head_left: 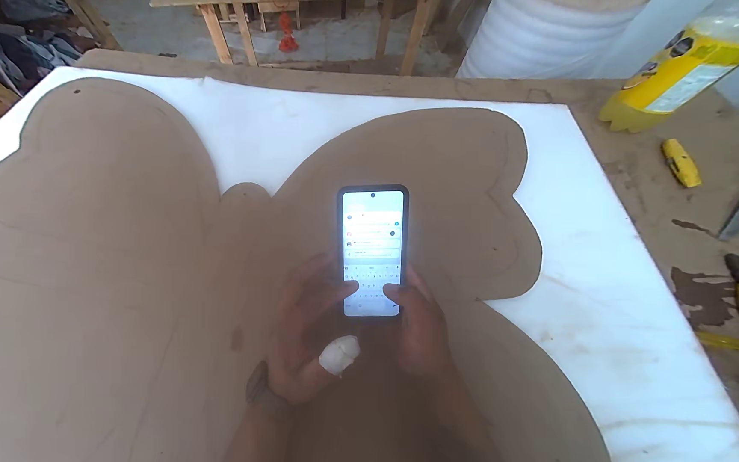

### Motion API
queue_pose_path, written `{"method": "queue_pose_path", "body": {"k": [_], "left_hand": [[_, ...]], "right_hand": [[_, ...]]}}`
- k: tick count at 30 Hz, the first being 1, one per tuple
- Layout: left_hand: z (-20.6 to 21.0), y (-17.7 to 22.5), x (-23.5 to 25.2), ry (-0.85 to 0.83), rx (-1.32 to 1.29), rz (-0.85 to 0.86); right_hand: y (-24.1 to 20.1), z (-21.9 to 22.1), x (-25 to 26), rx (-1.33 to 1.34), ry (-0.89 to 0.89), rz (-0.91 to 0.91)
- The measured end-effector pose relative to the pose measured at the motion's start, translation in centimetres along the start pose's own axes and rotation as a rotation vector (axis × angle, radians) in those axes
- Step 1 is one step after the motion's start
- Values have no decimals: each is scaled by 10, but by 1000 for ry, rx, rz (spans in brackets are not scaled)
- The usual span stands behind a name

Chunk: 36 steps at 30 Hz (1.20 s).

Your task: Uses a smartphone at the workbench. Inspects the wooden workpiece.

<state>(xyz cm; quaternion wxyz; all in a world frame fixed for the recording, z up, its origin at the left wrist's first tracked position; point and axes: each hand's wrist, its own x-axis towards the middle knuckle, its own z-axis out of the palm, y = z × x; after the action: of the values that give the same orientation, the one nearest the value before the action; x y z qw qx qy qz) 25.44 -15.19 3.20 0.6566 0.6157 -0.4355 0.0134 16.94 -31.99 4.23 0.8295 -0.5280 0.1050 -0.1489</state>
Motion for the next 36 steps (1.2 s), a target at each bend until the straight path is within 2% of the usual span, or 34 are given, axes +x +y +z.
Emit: {"method": "queue_pose_path", "body": {"k": [8,13,36], "left_hand": [[1,0,-1,6,-28,-24],[-1,-1,-1,29,-16,-22],[-2,-1,-2,43,16,-6]], "right_hand": [[0,-4,-2,-25,-67,-24],[1,-6,0,54,-114,-9],[0,-5,0,104,-130,-13]]}}
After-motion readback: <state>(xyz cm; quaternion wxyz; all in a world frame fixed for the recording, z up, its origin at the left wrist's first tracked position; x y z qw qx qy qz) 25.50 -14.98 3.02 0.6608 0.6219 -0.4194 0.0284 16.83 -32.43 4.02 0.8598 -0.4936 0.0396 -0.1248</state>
